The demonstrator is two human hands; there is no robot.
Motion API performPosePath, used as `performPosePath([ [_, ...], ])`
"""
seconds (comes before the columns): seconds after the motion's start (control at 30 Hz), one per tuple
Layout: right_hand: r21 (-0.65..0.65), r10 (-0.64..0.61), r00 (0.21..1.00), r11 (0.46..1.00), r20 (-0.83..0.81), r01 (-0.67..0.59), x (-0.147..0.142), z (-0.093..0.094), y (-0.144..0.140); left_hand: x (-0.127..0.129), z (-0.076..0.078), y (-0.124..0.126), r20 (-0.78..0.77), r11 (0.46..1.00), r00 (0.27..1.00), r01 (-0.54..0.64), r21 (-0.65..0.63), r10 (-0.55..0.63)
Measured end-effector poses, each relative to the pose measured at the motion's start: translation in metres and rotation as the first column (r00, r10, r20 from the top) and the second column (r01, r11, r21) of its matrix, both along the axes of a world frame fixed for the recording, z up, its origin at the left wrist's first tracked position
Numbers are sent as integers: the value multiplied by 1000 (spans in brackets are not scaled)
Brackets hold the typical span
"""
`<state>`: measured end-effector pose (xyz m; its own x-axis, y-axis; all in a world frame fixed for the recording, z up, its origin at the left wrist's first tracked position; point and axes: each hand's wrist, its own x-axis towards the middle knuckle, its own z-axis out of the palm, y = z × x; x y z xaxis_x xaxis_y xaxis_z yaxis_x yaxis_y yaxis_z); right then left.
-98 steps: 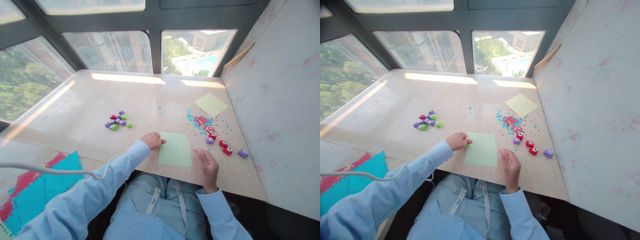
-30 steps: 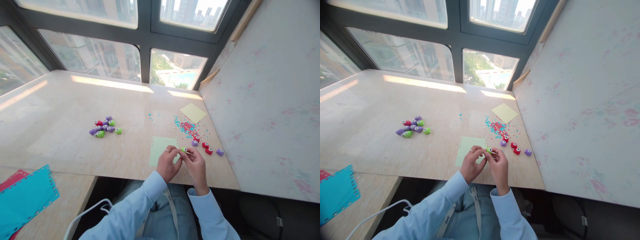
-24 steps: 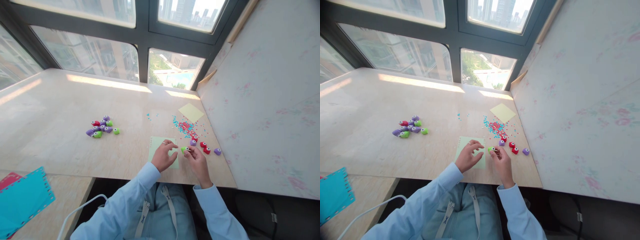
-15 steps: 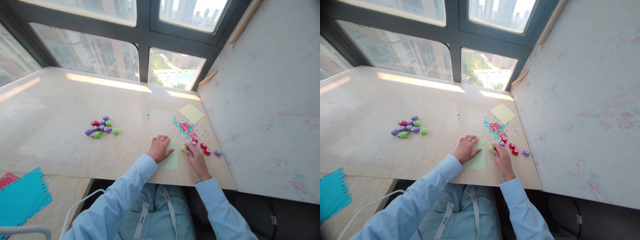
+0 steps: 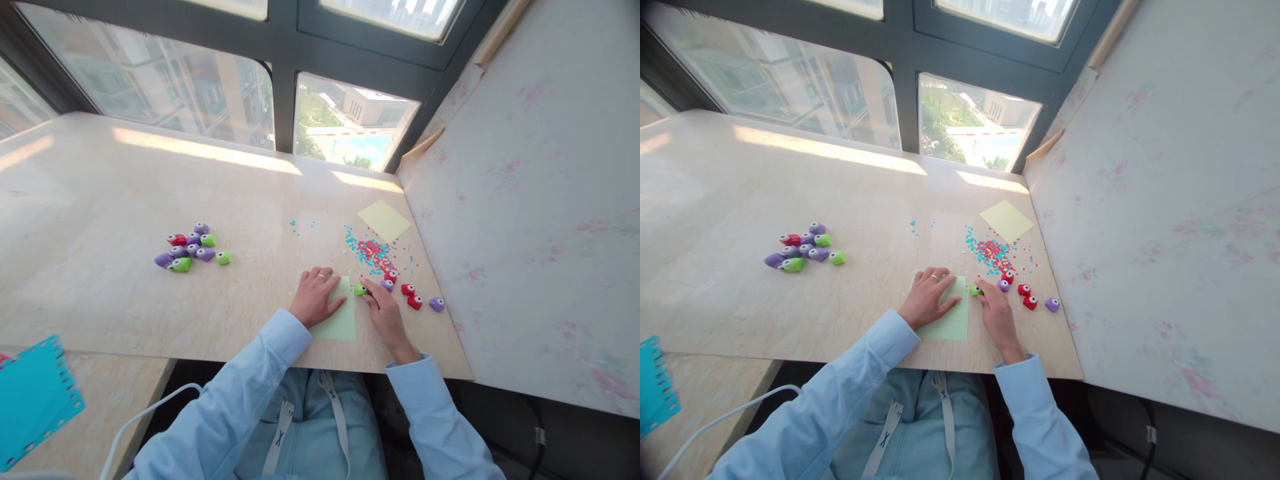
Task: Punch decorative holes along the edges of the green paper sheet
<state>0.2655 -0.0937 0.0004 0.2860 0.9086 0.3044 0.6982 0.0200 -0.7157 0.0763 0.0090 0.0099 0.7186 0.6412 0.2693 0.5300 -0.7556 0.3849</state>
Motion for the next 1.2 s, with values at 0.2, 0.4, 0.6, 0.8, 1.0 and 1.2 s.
performPosePath([
  [0.2,-13,52,999,999,7,-52,4,-1,-1,-1,0,-1,-17,1000,1000,0,7,0],
  [0.4,-34,69,998,997,13,-69,4,1,-2,0,0,-1,9,1000,1000,7,-7,-7],
  [0.6,-31,65,998,997,28,-64,1,4,-1,0,3,-1,17,1000,1000,10,-27,-10],
  [0.8,-61,40,999,997,1,-40,1,4,1,-1,2,-1,33,999,999,8,-47,-6],
  [1.0,-47,30,1000,998,8,-29,-1,4,3,0,1,-1,27,999,1000,7,-34,-6],
  [1.2,-42,30,1000,999,5,-30,-1,4,3,-1,2,-1,33,999,999,9,-40,-7],
])
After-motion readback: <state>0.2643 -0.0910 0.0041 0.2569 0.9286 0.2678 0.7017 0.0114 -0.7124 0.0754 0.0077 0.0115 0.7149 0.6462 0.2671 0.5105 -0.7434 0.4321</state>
